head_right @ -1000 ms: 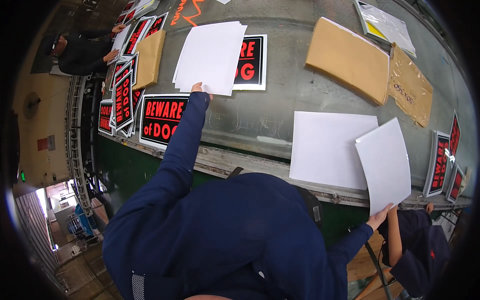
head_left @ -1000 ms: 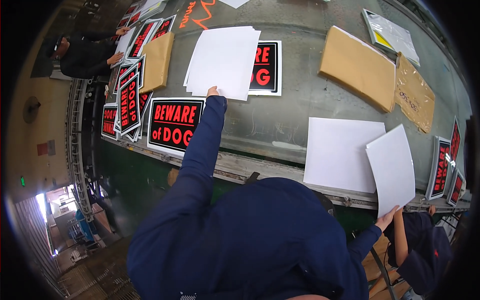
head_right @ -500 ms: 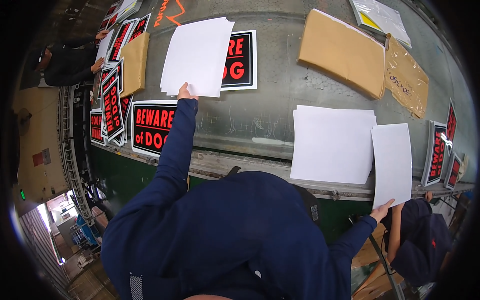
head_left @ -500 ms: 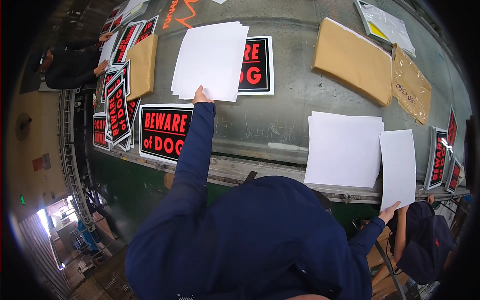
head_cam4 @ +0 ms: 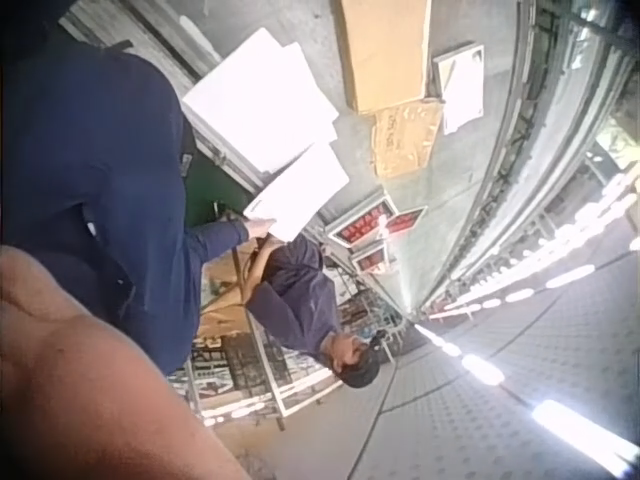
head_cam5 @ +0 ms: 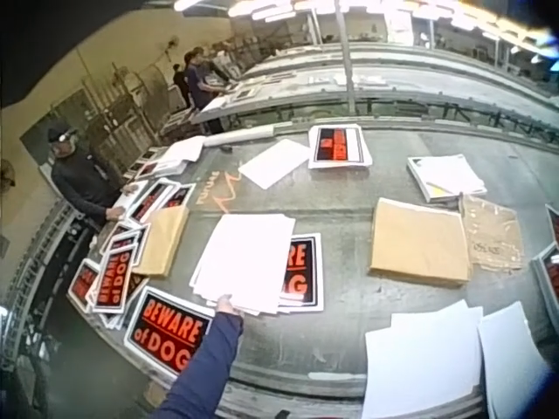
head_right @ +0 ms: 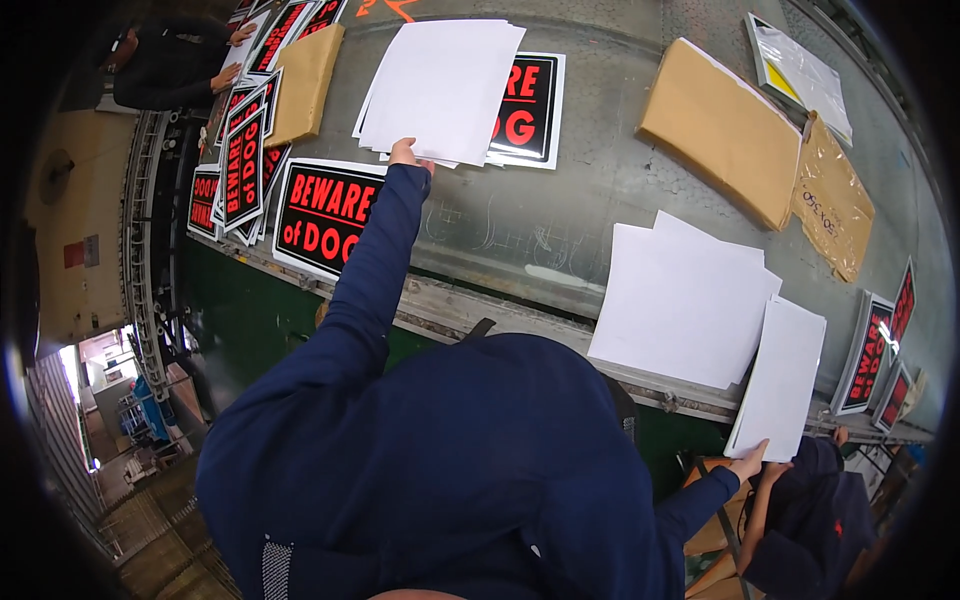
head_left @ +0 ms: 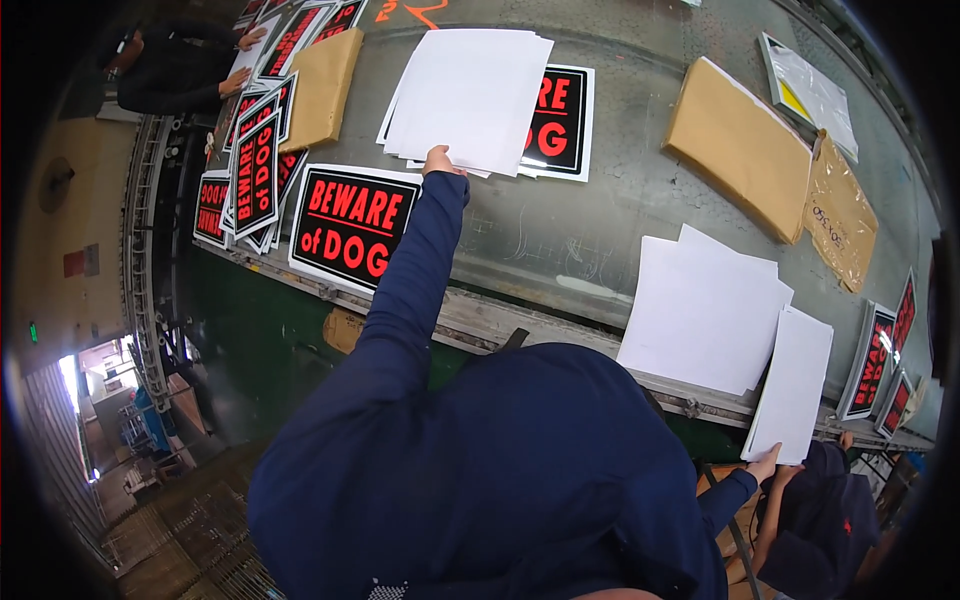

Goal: The recorder is assembling 'Beware of Dog' signs by placing a paper backing or protective layer on the back of each sign and stacking them.

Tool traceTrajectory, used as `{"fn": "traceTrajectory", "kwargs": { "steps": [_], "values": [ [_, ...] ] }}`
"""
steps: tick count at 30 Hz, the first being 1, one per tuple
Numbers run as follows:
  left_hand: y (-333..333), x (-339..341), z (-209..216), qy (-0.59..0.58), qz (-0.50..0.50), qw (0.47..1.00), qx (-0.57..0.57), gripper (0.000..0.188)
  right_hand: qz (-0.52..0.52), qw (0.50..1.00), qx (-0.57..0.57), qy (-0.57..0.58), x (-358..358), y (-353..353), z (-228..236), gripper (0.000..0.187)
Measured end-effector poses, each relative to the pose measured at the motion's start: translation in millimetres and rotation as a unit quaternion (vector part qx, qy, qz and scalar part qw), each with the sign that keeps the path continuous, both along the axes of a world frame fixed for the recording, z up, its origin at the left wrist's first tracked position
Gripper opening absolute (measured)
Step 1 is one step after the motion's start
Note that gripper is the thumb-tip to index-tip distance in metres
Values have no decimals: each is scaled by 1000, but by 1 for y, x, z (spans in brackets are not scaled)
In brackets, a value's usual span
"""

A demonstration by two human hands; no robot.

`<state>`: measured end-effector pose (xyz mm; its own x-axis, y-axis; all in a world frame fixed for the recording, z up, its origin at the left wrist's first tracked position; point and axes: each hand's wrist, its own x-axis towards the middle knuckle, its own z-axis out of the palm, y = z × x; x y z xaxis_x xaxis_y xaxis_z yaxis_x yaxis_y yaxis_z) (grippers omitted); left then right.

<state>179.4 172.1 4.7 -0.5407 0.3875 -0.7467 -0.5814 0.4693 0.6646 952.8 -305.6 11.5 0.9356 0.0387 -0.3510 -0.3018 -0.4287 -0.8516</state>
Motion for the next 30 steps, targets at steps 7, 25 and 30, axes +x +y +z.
{"fn": "traceTrajectory", "kwargs": {
  "steps": [7, 25, 30],
  "values": [
    [36, -44, 7, 431, -40, 897, -94, 65, -10, 1000, 11, 17, -26, 8, -4, 45],
    [75, -160, 16, 437, -443, 751, -222, 71, -165, 926, -335, -57, -31, 11, 65, 63],
    [80, -167, 24, 265, -500, 815, -124, 51, -287, 883, -346, -133, -84, 42, 128, 60]
  ]
}}
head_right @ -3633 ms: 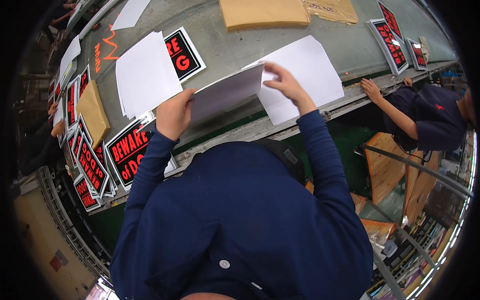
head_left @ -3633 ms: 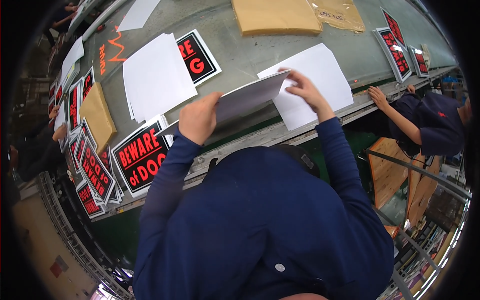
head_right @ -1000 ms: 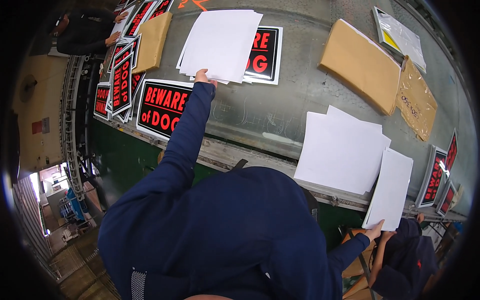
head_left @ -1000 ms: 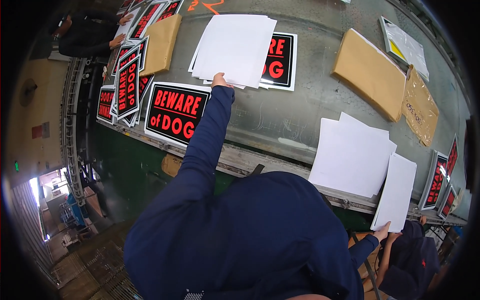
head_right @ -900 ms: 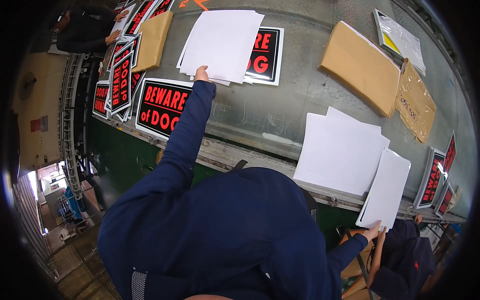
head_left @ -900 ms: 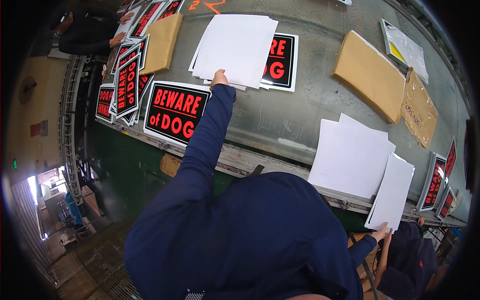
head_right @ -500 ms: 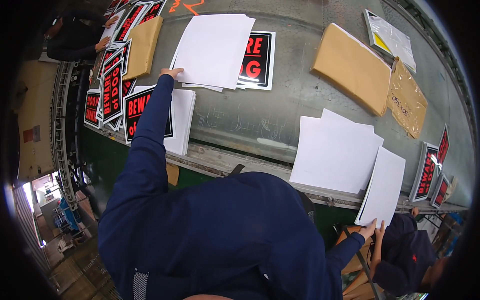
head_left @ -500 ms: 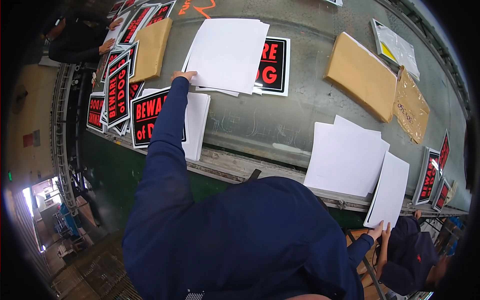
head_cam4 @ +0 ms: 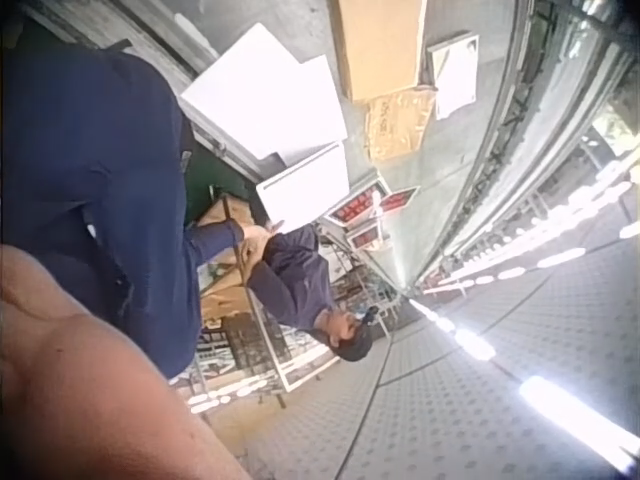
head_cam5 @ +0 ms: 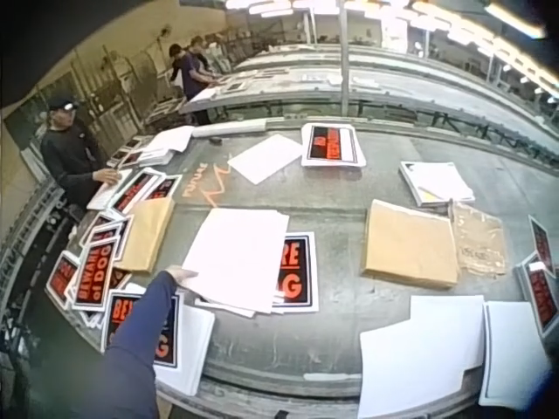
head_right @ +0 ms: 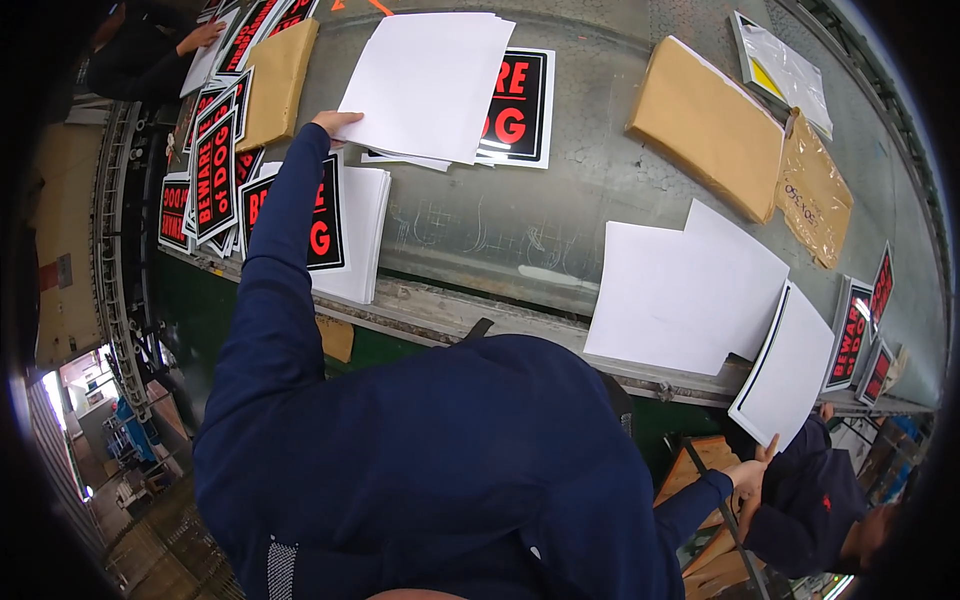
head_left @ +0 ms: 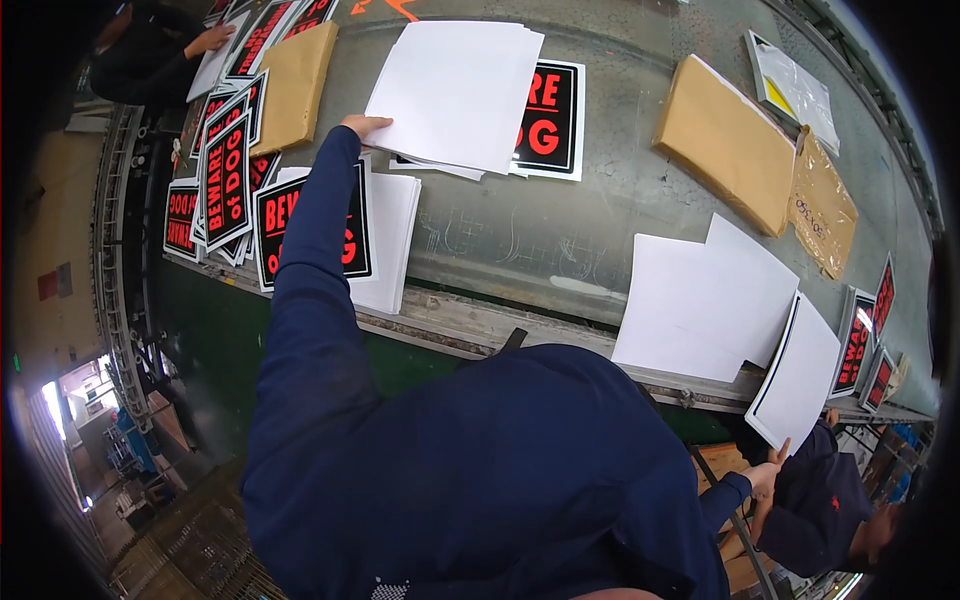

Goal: The recorder is assembling 'Beware of Dog' signs by placing a paper backing or protective layer on the back of each sign and stacking them.

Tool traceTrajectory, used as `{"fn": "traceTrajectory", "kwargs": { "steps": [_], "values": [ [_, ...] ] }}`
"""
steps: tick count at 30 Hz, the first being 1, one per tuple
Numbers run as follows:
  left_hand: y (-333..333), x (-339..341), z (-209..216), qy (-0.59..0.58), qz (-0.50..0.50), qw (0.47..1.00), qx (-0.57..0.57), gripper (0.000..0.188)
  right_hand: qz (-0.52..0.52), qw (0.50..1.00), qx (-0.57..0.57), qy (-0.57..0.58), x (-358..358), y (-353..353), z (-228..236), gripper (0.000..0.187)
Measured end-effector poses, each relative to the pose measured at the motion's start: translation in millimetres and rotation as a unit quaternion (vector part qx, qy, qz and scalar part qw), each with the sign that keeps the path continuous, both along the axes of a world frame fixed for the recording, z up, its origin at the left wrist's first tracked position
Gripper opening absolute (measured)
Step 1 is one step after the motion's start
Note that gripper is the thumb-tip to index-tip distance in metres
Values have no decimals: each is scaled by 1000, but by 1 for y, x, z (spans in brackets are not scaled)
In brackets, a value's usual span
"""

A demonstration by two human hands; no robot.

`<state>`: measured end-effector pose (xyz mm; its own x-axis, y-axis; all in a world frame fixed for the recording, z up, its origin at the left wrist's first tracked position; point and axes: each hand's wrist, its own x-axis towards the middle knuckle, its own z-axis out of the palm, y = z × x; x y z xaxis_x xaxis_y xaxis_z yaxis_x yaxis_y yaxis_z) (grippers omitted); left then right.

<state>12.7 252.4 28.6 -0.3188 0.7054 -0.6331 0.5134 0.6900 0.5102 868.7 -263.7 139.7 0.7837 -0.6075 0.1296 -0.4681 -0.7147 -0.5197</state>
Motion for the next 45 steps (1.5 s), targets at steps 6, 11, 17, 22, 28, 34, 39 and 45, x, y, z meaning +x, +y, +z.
{"fn": "traceTrajectory", "kwargs": {
  "steps": [6, 11, 17, 22, 28, 34, 39, 45],
  "values": [
    [11, 36, 35, -248, 73, 962, 85, 33, 171, 919, -130, -329, 33, -39, 8, 51],
    [20, 46, 77, -350, 89, 927, 101, 13, 325, 858, -14, -397, -4, 37, 45, 44],
    [35, 151, 128, -448, 109, 873, 158, 10, 442, 787, 336, -268, -70, 124, 43, 43],
    [42, 280, 176, -545, 70, 811, 199, 10, 619, 736, 150, -228, -96, 154, 17, 41],
    [34, 425, 190, -584, 3, 785, 205, 17, 692, 701, 93, -142, -135, 174, 5, 31],
    [-2, 515, 34, -529, -93, 812, 230, 35, 729, 672, 131, 2, -139, 160, -24, 26],
    [-32, 542, -72, -376, -88, 902, 192, 39, 772, 623, 85, 99, -141, 164, -35, 26],
    [-30, 534, -59, -374, -19, 910, 177, 38, 798, 567, 130, 160, -165, 208, -48, 25]
  ]
}}
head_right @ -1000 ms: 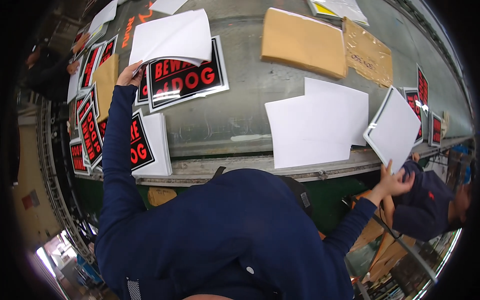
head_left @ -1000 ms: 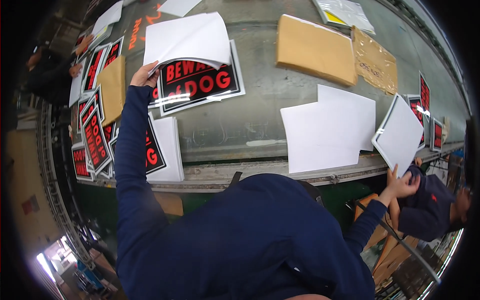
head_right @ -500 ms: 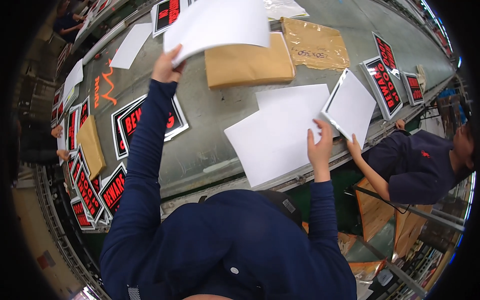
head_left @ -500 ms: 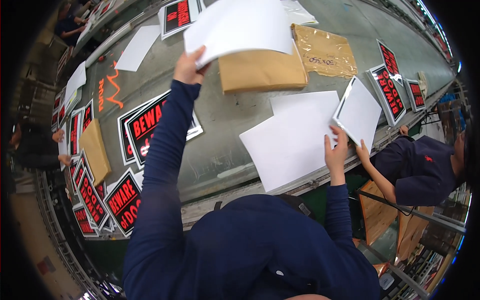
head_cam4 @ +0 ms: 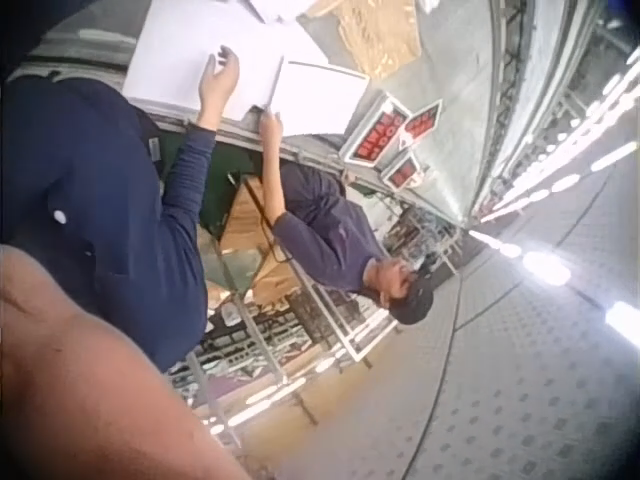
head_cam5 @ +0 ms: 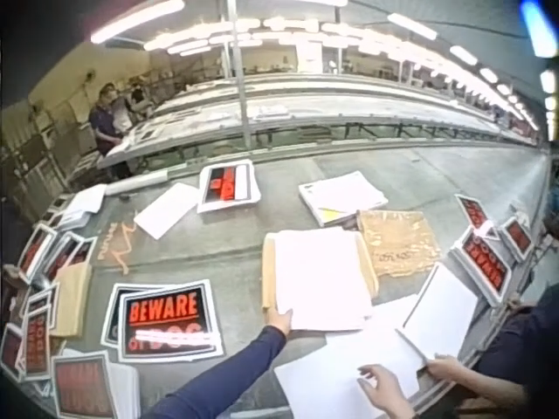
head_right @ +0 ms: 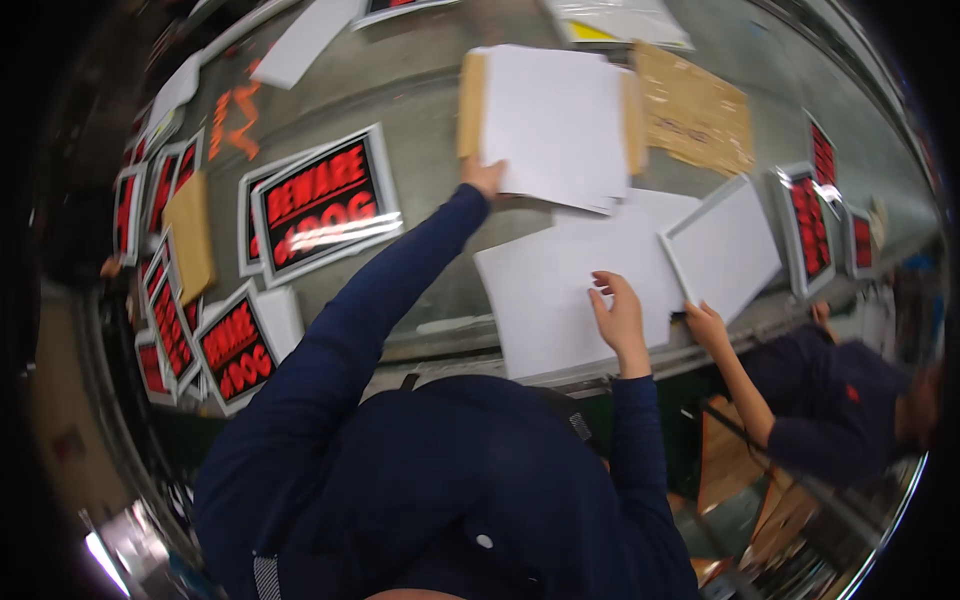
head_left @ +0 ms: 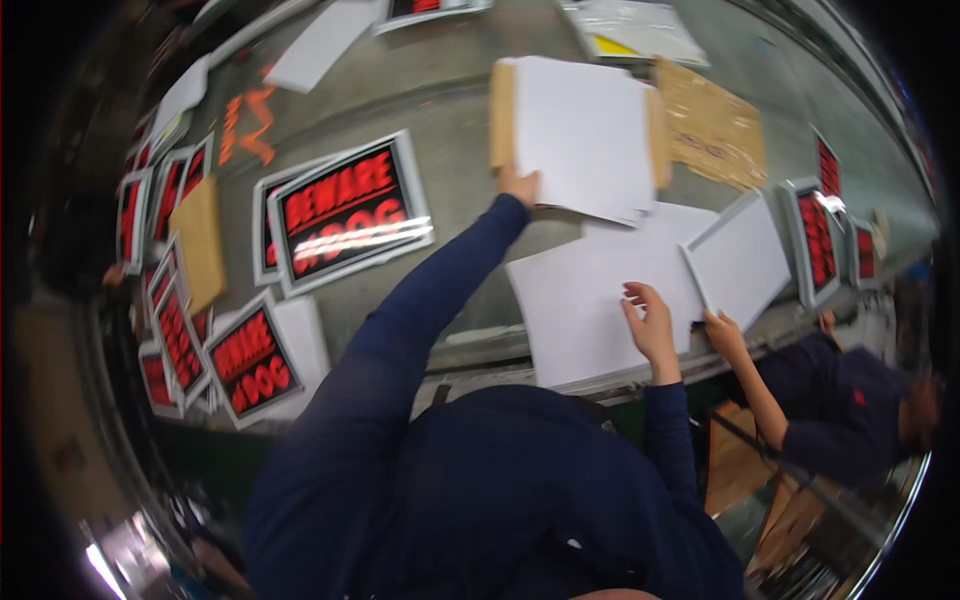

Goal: The recorder is assembling 'Beware of Dog' signs by placing a paper backing or protective layer on the back of each sign and stacking them.

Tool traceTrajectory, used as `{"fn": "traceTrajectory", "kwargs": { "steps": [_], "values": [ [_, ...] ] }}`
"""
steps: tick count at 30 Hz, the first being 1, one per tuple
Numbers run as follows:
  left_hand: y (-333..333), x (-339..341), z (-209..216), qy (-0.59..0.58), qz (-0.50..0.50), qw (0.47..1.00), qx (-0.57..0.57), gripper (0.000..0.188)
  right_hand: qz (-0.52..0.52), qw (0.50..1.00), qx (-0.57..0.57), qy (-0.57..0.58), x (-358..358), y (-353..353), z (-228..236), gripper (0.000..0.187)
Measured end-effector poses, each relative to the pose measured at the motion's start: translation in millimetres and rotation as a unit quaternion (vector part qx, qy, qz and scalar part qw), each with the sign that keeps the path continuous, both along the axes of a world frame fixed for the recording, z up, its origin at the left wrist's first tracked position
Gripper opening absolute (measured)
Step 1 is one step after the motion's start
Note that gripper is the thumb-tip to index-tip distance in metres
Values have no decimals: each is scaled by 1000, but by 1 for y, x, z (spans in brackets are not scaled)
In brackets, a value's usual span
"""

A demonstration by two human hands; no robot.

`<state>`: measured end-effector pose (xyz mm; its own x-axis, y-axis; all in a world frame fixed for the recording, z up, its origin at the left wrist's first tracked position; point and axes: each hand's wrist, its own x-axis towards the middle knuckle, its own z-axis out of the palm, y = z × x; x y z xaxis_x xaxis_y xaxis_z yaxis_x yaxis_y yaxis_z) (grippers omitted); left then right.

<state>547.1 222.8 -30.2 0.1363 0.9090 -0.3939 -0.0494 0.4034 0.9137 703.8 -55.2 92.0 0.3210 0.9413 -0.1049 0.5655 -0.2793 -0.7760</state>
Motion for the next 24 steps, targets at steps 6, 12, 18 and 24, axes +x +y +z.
{"fn": "traceTrajectory", "kwargs": {
  "steps": [6, 12, 18, 24],
  "values": [
    [-9, -37, 51, 291, -69, 949, 104, 67, 39, 990, -53, 127, -46, 79, -39, 26],
    [61, -289, 54, 429, 234, 848, 207, 61, 20, 963, -46, 264, -146, 180, -81, 42],
    [79, -513, 35, 619, 222, 753, -36, 72, -8, 1000, 3, 28, -268, 222, -92, 63],
    [87, -577, 16, 534, 63, 842, -38, 71, -56, 949, -104, 293, -336, 237, -72, 75]
  ]
}}
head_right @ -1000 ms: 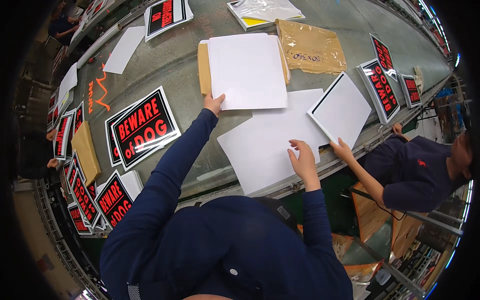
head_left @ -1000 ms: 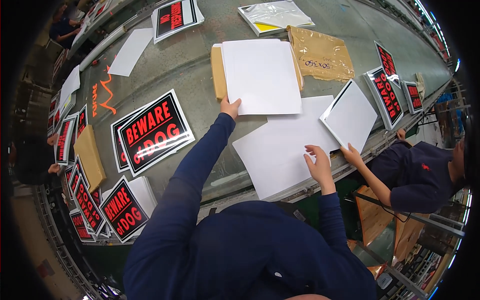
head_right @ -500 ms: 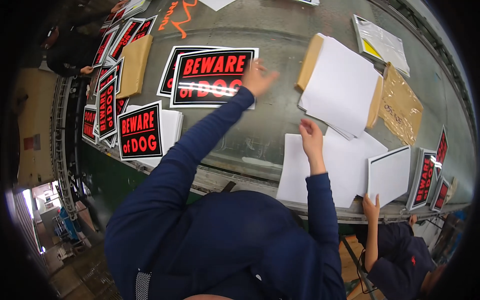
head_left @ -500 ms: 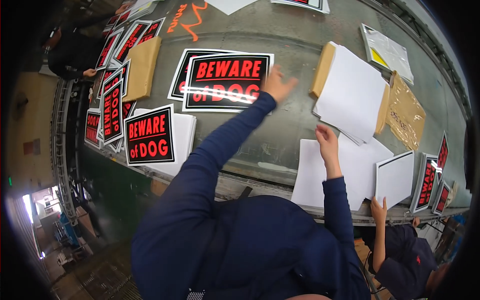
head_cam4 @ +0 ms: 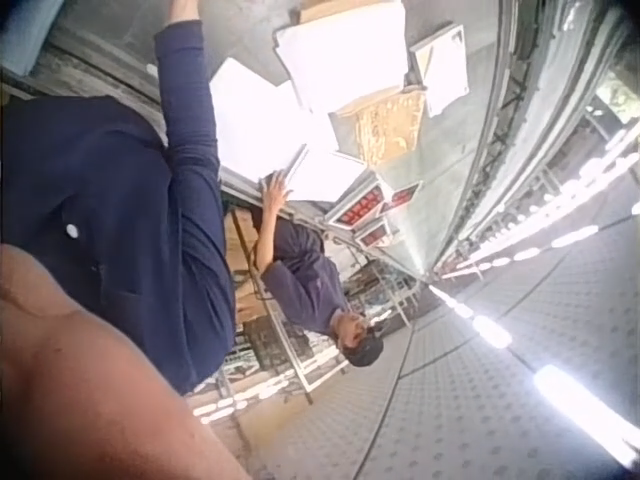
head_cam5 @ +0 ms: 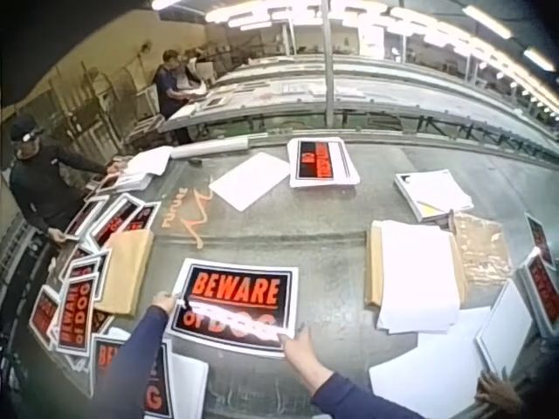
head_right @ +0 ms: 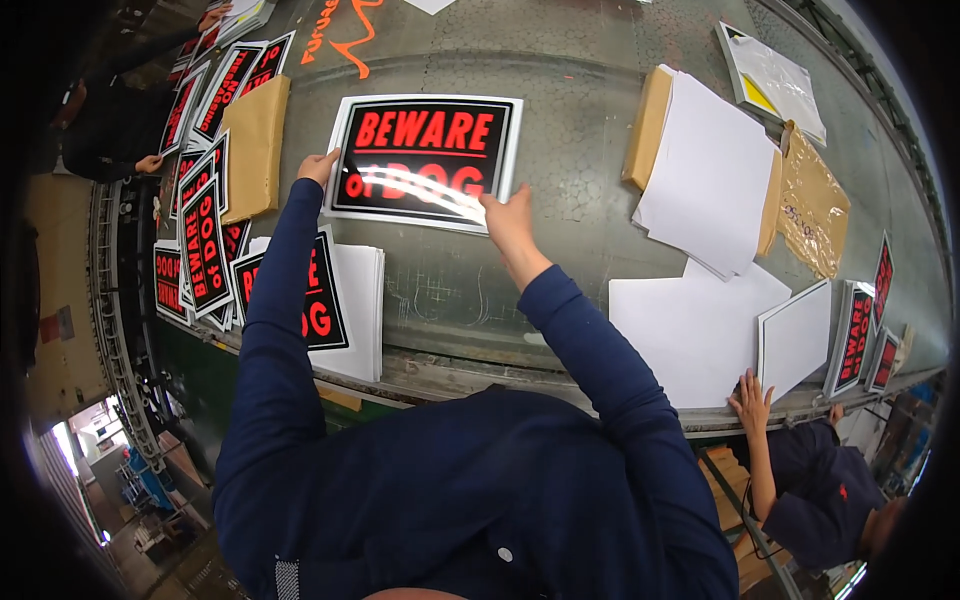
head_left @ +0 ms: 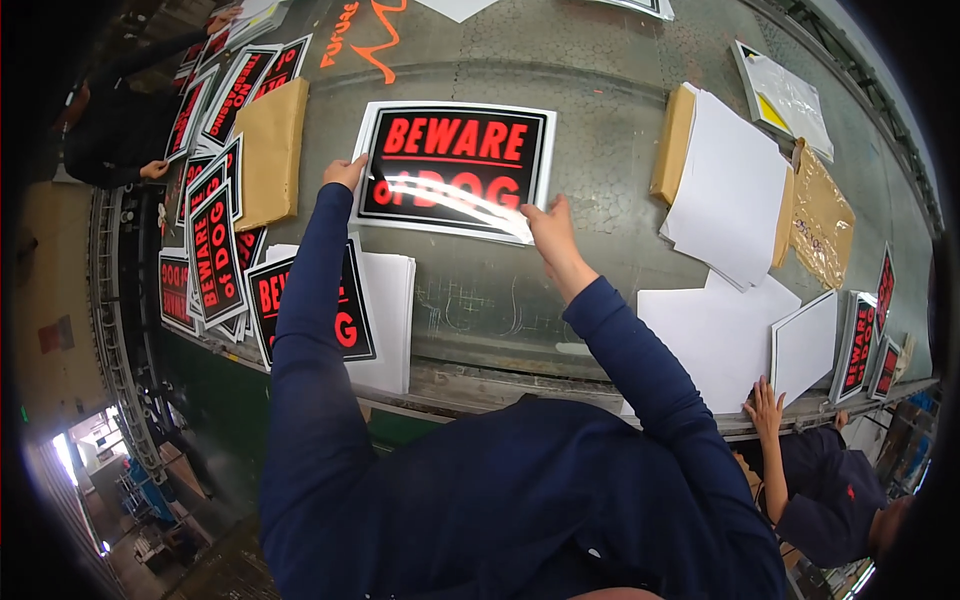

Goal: The recorder is assembling 'Beware of Dog' signs by placing a paper backing or protective layer on the back of each sign and stacking them.

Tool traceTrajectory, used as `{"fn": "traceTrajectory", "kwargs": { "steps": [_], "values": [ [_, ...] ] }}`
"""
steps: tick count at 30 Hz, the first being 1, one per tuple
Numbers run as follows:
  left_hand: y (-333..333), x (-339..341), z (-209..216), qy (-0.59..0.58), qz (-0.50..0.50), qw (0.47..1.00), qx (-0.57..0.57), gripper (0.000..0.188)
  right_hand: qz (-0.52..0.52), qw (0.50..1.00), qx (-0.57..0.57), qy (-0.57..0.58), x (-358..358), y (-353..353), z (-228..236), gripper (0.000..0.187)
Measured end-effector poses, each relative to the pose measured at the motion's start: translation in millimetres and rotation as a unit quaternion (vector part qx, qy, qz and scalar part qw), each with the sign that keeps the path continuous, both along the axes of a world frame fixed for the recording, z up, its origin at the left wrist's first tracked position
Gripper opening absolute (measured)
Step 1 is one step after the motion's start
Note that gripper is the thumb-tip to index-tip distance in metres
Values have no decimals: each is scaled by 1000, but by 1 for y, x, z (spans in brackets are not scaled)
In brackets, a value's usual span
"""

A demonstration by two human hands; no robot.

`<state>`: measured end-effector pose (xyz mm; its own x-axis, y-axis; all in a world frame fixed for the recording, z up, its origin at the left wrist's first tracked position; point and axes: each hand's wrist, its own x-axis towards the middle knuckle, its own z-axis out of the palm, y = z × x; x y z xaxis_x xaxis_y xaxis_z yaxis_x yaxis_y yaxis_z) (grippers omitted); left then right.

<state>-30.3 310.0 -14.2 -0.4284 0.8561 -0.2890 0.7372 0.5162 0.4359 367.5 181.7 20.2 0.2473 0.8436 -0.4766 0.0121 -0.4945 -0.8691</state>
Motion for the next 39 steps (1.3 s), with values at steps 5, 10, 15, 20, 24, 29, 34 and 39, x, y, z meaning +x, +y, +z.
{"fn": "traceTrajectory", "kwargs": {
  "steps": [5, 10, 15, 20, 24, 29, 34, 39],
  "values": [
    [13, 44, 11, 38, 50, 998, -29, 78, 44, 999, -1, -27, -10, 6, 6, 73],
    [15, 30, 25, 14, 13, 995, -99, 97, 4, 999, -35, -39, -4, 10, -3, 64],
    [14, 18, 23, -36, 63, 994, -78, 103, 24, 992, -75, 94, 5, 21, 1, 48],
    [15, 24, 33, -56, -19, 993, -101, 102, -10, 992, -94, 84, 15, 26, -1, 43],
    [20, 26, 23, -12, 11, 997, -77, 97, 36, 983, -137, 113, 22, 27, -1, 43],
    [18, -12, 11, -35, 64, 994, -82, 88, 49, 978, -143, 144, 13, 22, 15, 41],
    [34, 34, 21, -194, 12, 967, -162, 85, 5, 984, -108, 139, 27, 25, 5, 42],
    [23, 20, 45, -61, -103, 973, -197, 99, 20, 977, -132, 163, 21, 21, 9, 38]
  ]
}}
